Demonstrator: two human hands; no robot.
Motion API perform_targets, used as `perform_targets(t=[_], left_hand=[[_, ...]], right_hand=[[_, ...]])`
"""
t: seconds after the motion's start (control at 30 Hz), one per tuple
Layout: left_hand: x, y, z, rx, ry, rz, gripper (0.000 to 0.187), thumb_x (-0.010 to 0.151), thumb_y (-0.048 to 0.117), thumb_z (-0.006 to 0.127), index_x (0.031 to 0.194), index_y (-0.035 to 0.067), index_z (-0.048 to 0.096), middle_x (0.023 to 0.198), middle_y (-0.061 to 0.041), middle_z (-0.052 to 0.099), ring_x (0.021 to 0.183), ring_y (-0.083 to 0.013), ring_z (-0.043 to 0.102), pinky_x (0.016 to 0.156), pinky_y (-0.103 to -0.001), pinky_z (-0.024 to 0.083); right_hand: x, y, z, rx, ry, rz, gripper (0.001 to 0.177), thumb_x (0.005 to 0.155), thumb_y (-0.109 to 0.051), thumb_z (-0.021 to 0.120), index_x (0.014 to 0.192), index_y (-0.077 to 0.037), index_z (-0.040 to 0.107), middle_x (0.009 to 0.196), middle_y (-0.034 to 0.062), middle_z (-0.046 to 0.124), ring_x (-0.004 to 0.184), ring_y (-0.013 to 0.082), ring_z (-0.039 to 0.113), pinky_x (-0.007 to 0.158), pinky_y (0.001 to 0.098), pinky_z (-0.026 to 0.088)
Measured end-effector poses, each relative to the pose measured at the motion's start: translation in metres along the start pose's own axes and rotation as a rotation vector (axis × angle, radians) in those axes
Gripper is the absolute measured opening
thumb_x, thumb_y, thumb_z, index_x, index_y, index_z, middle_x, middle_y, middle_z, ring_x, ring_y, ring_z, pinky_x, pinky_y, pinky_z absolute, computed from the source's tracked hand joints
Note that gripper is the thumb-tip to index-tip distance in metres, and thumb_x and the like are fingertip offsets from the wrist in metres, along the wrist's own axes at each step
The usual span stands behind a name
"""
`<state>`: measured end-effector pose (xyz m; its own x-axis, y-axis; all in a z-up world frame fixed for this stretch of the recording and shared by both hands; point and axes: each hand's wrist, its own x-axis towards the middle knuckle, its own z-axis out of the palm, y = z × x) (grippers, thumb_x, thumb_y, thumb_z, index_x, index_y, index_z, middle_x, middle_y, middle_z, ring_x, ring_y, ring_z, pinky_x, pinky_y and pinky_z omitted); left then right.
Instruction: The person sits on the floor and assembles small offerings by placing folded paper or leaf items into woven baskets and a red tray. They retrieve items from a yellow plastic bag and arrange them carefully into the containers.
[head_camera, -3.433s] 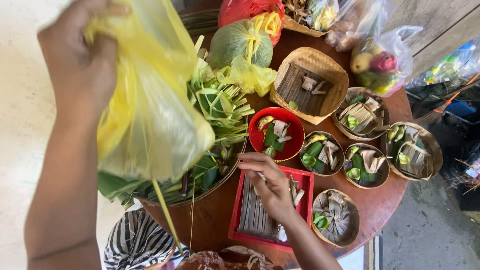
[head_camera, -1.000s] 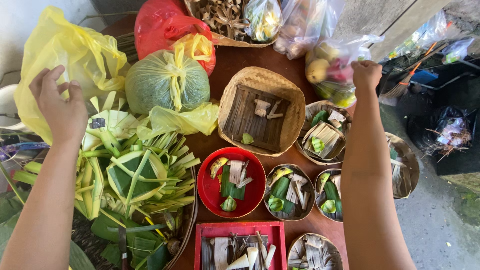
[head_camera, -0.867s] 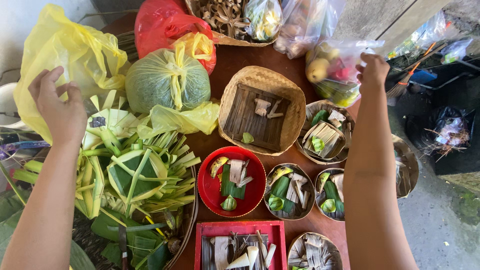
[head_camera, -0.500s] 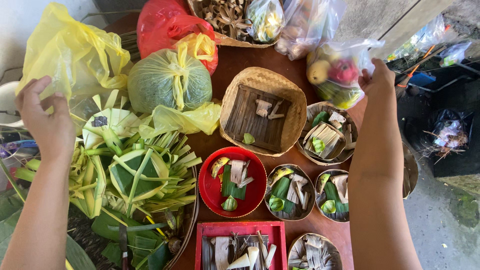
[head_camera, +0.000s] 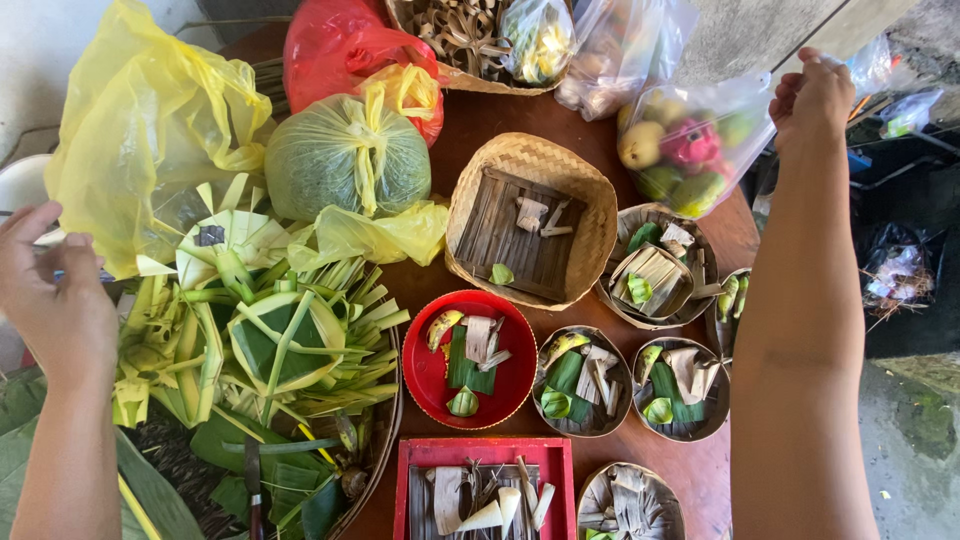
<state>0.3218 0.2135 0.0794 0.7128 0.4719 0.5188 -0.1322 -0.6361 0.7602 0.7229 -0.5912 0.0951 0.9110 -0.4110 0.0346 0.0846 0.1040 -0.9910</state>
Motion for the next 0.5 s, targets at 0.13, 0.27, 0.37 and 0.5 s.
perform_targets(t=[0.13,0.27,0.37,0.5], left_hand=[[-0.004,0.010,-0.012,-0.054,0.034,-0.075,0.026,0.112,-0.005,0.052,0.138,-0.004,0.052,0.153,-0.015,0.046,0.106,-0.0115,0.061,0.085,-0.026,0.054],[-0.008,0.019,-0.032,0.030,0.025,-0.086,0.024,0.118,0.002,0.049,0.142,-0.004,0.051,0.140,-0.015,0.053,0.110,-0.0140,0.063,0.091,-0.028,0.054],[-0.016,0.009,-0.050,0.061,0.055,-0.257,0.033,0.117,0.013,0.049,0.148,0.001,0.051,0.114,-0.010,0.062,0.103,-0.0129,0.062,0.088,-0.027,0.051],[-0.047,-0.051,-0.085,0.174,0.015,-0.351,0.030,0.125,0.022,0.044,0.134,-0.004,0.054,0.116,-0.015,0.067,0.103,-0.0182,0.065,0.093,-0.033,0.051]], right_hand=[[-0.001,-0.011,0.001,0.021,-0.031,0.001,0.017,0.108,-0.022,0.060,0.121,-0.013,0.066,0.087,0.0009,0.060,0.070,0.0109,0.057,0.063,0.0280,0.051],[-0.001,-0.010,0.001,0.025,-0.083,-0.097,0.023,0.113,-0.029,0.057,0.124,-0.011,0.068,0.092,0.0006,0.059,0.079,0.0113,0.058,0.070,0.0282,0.042],[-0.009,-0.019,0.007,0.064,-0.128,-0.171,0.027,0.116,-0.034,0.054,0.123,-0.011,0.066,0.094,0.0002,0.058,0.086,0.0118,0.058,0.079,0.0283,0.045],[-0.010,-0.044,0.021,0.073,-0.270,-0.321,0.030,0.117,-0.036,0.050,0.128,-0.012,0.066,0.102,0.0014,0.058,0.094,0.0137,0.057,0.088,0.0285,0.044]])
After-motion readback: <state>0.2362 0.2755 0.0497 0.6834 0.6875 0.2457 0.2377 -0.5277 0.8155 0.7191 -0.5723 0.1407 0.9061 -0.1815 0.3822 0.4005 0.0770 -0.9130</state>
